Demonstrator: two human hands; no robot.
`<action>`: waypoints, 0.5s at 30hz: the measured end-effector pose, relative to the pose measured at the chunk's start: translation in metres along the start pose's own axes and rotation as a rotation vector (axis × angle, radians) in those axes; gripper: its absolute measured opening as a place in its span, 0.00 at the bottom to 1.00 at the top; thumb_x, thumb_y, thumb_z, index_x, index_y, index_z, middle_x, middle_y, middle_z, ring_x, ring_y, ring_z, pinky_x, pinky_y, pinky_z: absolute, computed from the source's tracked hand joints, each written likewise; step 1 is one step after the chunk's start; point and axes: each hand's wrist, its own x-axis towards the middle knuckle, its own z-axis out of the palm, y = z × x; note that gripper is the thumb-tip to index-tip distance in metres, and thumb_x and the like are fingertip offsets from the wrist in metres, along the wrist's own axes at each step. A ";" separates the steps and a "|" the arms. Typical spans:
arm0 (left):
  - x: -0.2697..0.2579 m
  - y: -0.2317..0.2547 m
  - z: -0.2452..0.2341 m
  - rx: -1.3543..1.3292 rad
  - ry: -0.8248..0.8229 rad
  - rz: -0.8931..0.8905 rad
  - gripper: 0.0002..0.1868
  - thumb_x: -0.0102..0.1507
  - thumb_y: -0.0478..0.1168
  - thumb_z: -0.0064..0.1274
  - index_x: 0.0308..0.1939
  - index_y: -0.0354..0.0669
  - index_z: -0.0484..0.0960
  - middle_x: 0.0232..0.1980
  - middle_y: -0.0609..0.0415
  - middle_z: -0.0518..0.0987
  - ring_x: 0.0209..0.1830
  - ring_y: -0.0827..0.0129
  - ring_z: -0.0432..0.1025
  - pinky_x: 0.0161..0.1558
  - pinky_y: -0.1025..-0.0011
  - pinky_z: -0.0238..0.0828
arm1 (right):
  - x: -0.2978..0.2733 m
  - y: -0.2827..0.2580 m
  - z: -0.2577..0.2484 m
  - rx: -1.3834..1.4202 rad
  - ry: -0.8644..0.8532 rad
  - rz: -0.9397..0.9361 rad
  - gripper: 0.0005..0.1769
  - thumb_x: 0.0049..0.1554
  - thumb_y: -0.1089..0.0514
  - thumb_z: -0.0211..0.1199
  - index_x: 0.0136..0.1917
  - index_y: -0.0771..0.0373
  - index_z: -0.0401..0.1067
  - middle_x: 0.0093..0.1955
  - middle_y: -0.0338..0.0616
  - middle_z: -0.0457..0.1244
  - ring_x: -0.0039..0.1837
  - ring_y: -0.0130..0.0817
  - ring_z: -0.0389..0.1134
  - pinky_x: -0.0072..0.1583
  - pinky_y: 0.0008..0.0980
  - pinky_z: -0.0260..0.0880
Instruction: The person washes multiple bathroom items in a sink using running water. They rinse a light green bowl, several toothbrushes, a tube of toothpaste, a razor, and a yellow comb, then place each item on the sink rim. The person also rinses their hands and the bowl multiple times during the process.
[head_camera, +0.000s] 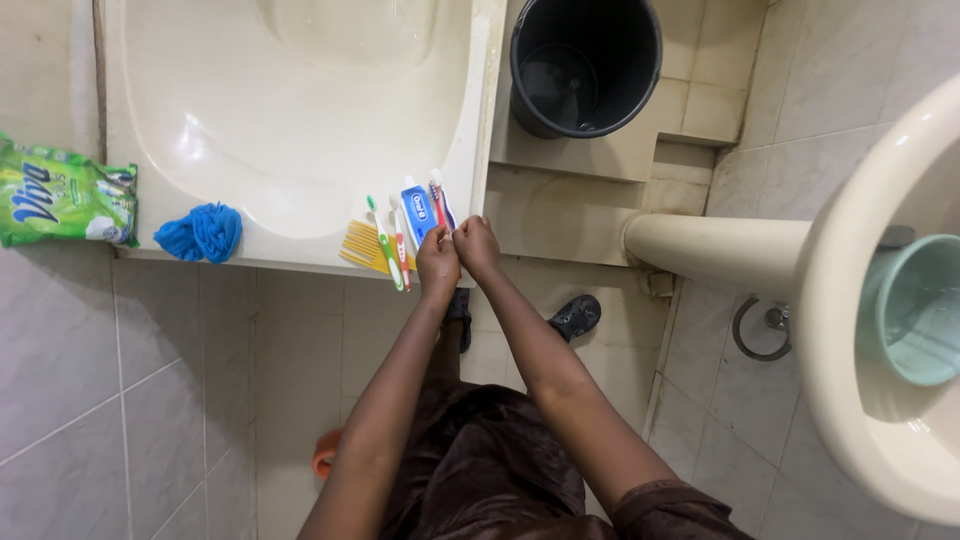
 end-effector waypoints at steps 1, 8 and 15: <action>0.002 -0.001 0.001 -0.006 0.008 0.033 0.17 0.69 0.39 0.46 0.60 0.37 0.80 0.34 0.41 0.82 0.20 0.65 0.70 0.25 0.66 0.67 | 0.001 0.002 0.000 0.015 0.017 -0.026 0.08 0.58 0.53 0.61 0.44 0.59 0.70 0.51 0.48 0.64 0.51 0.49 0.68 0.53 0.47 0.69; 0.025 -0.040 0.022 0.142 0.132 0.273 0.18 0.68 0.40 0.49 0.57 0.32 0.81 0.52 0.40 0.84 0.48 0.62 0.78 0.51 0.66 0.72 | -0.011 -0.002 -0.022 0.077 -0.032 -0.107 0.10 0.55 0.52 0.65 0.42 0.61 0.71 0.50 0.46 0.65 0.49 0.45 0.69 0.51 0.43 0.70; 0.020 -0.040 0.025 0.098 0.081 0.028 0.18 0.66 0.40 0.47 0.56 0.32 0.78 0.52 0.41 0.82 0.51 0.56 0.78 0.54 0.64 0.72 | -0.013 -0.014 -0.041 0.178 -0.259 0.132 0.15 0.57 0.51 0.66 0.40 0.63 0.66 0.49 0.43 0.64 0.40 0.38 0.70 0.43 0.37 0.72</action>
